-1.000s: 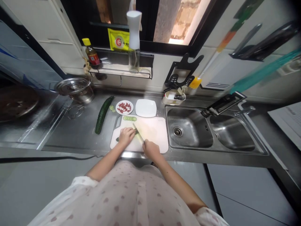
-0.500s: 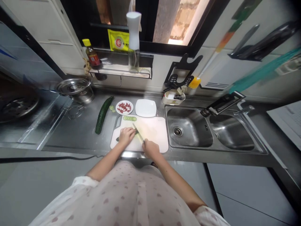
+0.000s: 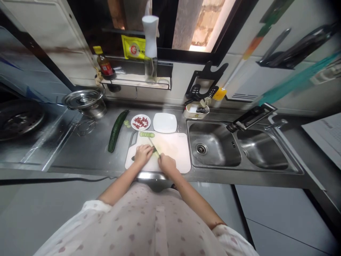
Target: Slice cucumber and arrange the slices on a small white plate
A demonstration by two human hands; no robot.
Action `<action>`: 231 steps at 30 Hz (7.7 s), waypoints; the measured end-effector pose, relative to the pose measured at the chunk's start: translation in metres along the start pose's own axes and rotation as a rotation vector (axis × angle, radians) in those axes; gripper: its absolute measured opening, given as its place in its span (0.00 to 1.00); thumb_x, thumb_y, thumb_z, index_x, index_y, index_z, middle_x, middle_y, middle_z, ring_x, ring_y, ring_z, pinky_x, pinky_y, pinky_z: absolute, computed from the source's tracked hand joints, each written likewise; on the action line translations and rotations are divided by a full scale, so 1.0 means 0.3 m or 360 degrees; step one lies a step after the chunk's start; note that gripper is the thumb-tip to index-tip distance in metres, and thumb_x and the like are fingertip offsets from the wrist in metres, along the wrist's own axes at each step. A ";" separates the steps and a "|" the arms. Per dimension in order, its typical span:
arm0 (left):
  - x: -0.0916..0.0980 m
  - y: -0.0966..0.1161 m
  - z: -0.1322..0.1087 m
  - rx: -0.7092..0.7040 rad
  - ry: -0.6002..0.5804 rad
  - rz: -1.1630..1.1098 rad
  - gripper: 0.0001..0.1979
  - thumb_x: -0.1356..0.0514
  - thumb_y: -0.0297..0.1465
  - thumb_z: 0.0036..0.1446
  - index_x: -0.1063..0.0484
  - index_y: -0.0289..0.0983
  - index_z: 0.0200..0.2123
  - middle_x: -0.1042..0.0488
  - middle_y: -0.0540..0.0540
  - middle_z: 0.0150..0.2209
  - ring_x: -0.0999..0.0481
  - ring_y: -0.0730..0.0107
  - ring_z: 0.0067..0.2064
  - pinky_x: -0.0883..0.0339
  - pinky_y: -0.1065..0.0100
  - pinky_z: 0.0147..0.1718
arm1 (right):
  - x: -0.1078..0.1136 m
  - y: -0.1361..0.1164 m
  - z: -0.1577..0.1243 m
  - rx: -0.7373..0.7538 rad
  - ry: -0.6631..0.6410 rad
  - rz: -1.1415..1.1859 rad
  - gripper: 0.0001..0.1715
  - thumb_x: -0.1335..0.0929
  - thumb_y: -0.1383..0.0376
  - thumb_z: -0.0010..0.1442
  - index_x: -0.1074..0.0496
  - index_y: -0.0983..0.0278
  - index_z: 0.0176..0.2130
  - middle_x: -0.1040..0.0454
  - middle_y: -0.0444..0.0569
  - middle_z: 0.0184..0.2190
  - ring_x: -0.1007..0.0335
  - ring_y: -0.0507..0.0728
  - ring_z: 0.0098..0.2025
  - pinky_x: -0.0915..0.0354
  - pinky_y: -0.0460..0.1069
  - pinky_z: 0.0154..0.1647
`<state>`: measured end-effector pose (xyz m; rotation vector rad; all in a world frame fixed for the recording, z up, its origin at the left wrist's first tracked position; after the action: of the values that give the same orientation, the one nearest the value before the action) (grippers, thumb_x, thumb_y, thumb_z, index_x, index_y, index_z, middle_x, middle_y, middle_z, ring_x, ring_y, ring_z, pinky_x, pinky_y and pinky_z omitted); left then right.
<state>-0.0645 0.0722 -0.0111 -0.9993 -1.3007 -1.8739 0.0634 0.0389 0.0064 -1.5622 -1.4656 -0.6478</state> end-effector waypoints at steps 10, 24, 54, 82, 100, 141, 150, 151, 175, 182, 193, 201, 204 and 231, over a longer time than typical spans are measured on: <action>0.016 0.011 0.001 0.0016 0.0021 -0.0022 0.13 0.47 0.37 0.64 0.23 0.41 0.38 0.25 0.45 0.38 0.32 0.65 0.40 0.43 0.63 0.41 | -0.018 0.041 -0.057 -0.0023 0.0011 -0.0054 0.18 0.45 0.62 0.67 0.32 0.64 0.47 0.23 0.56 0.39 0.26 0.60 0.42 0.39 0.49 0.38; 0.007 0.007 -0.002 0.0001 0.0074 -0.0029 0.12 0.47 0.36 0.64 0.23 0.43 0.39 0.24 0.46 0.40 0.31 0.65 0.41 0.43 0.62 0.42 | -0.025 0.045 -0.041 -0.0040 -0.0046 -0.0048 0.18 0.45 0.61 0.68 0.33 0.64 0.49 0.23 0.57 0.41 0.26 0.59 0.44 0.39 0.50 0.40; 0.013 0.008 0.000 0.0041 0.0086 -0.0046 0.12 0.46 0.37 0.64 0.23 0.43 0.38 0.23 0.47 0.41 0.30 0.65 0.42 0.42 0.61 0.43 | -0.043 0.056 -0.022 -0.0004 -0.0023 -0.0043 0.16 0.43 0.61 0.68 0.32 0.64 0.47 0.23 0.55 0.39 0.26 0.59 0.43 0.41 0.48 0.38; 0.013 0.005 -0.001 0.0068 0.0092 -0.0034 0.11 0.46 0.36 0.63 0.23 0.43 0.38 0.24 0.46 0.39 0.31 0.64 0.41 0.42 0.61 0.42 | -0.054 0.058 -0.028 -0.0055 0.0019 -0.0035 0.17 0.45 0.63 0.68 0.33 0.65 0.48 0.23 0.57 0.39 0.26 0.59 0.43 0.39 0.49 0.39; 0.012 0.006 0.000 0.0049 0.0081 -0.0057 0.11 0.46 0.35 0.63 0.23 0.42 0.39 0.24 0.46 0.40 0.31 0.64 0.42 0.42 0.61 0.43 | -0.084 0.098 -0.084 -0.0081 0.0039 -0.0080 0.17 0.45 0.63 0.68 0.32 0.65 0.47 0.23 0.57 0.37 0.25 0.59 0.42 0.39 0.50 0.38; 0.006 -0.011 0.005 0.0110 0.0042 -0.0141 0.11 0.46 0.35 0.63 0.23 0.43 0.40 0.23 0.47 0.39 0.29 0.64 0.43 0.41 0.62 0.44 | -0.109 0.139 -0.135 -0.0092 0.0058 -0.0101 0.16 0.44 0.63 0.66 0.31 0.65 0.45 0.22 0.57 0.36 0.24 0.60 0.41 0.38 0.50 0.37; 0.004 -0.016 0.010 0.0159 -0.0007 -0.0170 0.10 0.45 0.35 0.61 0.23 0.43 0.39 0.23 0.47 0.40 0.29 0.64 0.44 0.41 0.62 0.46 | -0.105 0.158 -0.179 -0.0124 -0.0048 -0.0105 0.17 0.43 0.63 0.66 0.32 0.65 0.47 0.22 0.58 0.38 0.25 0.61 0.42 0.37 0.51 0.38; 0.005 -0.017 0.011 0.0172 -0.0019 -0.0170 0.10 0.44 0.34 0.61 0.24 0.43 0.39 0.23 0.47 0.40 0.29 0.64 0.45 0.41 0.62 0.46 | -0.103 0.160 -0.184 -0.0126 -0.0054 -0.0102 0.17 0.43 0.63 0.66 0.32 0.65 0.47 0.22 0.58 0.38 0.25 0.61 0.42 0.38 0.51 0.38; 0.050 -0.065 0.047 0.0397 0.0183 -0.0383 0.14 0.46 0.37 0.61 0.26 0.40 0.46 0.24 0.44 0.46 0.27 0.62 0.46 0.35 0.61 0.48 | 0.055 0.269 -0.222 -0.0117 0.0196 -0.0345 0.11 0.36 0.61 0.62 0.32 0.62 0.44 0.22 0.53 0.39 0.26 0.59 0.42 0.45 0.48 0.36; 0.079 0.095 0.114 0.0028 -0.0181 -0.0415 0.14 0.40 0.40 0.57 0.23 0.43 0.44 0.25 0.45 0.45 0.30 0.58 0.50 0.39 0.57 0.52 | 0.066 0.262 -0.214 -0.0047 0.0243 -0.0385 0.10 0.36 0.61 0.63 0.31 0.62 0.44 0.22 0.54 0.39 0.27 0.59 0.43 0.46 0.48 0.38; 0.018 0.176 0.166 -0.0052 -0.0680 -0.0420 0.14 0.36 0.43 0.48 0.20 0.42 0.34 0.21 0.46 0.37 0.26 0.61 0.41 0.37 0.66 0.44 | 0.059 0.234 -0.227 0.0149 0.0308 -0.0476 0.13 0.37 0.61 0.64 0.30 0.64 0.44 0.23 0.56 0.39 0.29 0.59 0.42 0.49 0.49 0.40; -0.048 0.153 0.165 0.0095 -0.0886 -0.0568 0.09 0.35 0.35 0.44 0.22 0.41 0.31 0.21 0.52 0.31 0.25 0.68 0.33 0.36 0.72 0.33 | 0.060 0.223 -0.240 0.0214 0.0326 -0.0471 0.12 0.36 0.61 0.63 0.29 0.64 0.43 0.23 0.54 0.37 0.29 0.59 0.41 0.51 0.50 0.40; -0.040 0.146 0.180 0.0086 -0.0774 -0.0582 0.07 0.38 0.30 0.44 0.23 0.39 0.30 0.22 0.51 0.32 0.25 0.69 0.34 0.36 0.72 0.34 | 0.061 0.230 -0.241 0.0186 0.0302 -0.0483 0.11 0.36 0.62 0.62 0.29 0.64 0.43 0.23 0.55 0.38 0.29 0.58 0.41 0.51 0.49 0.40; -0.049 -0.179 0.325 0.0740 -0.0160 -0.0056 0.13 0.44 0.28 0.56 0.25 0.41 0.44 0.22 0.45 0.41 0.26 0.63 0.43 0.38 0.68 0.42 | 0.044 0.360 -0.220 -0.0181 0.0328 -0.0268 0.11 0.38 0.59 0.63 0.29 0.60 0.40 0.21 0.49 0.35 0.26 0.57 0.39 0.49 0.48 0.34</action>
<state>-0.0797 0.1824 -0.0271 -0.8310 -1.7197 -1.4564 0.1824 -0.0027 0.0235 -1.4194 -1.4341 -0.9761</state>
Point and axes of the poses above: each hand's wrist, its own z-axis towards the middle knuckle, its own x-axis out of the back of the hand, y = z × x, the point moved 10 cm from there along z, towards the middle knuckle
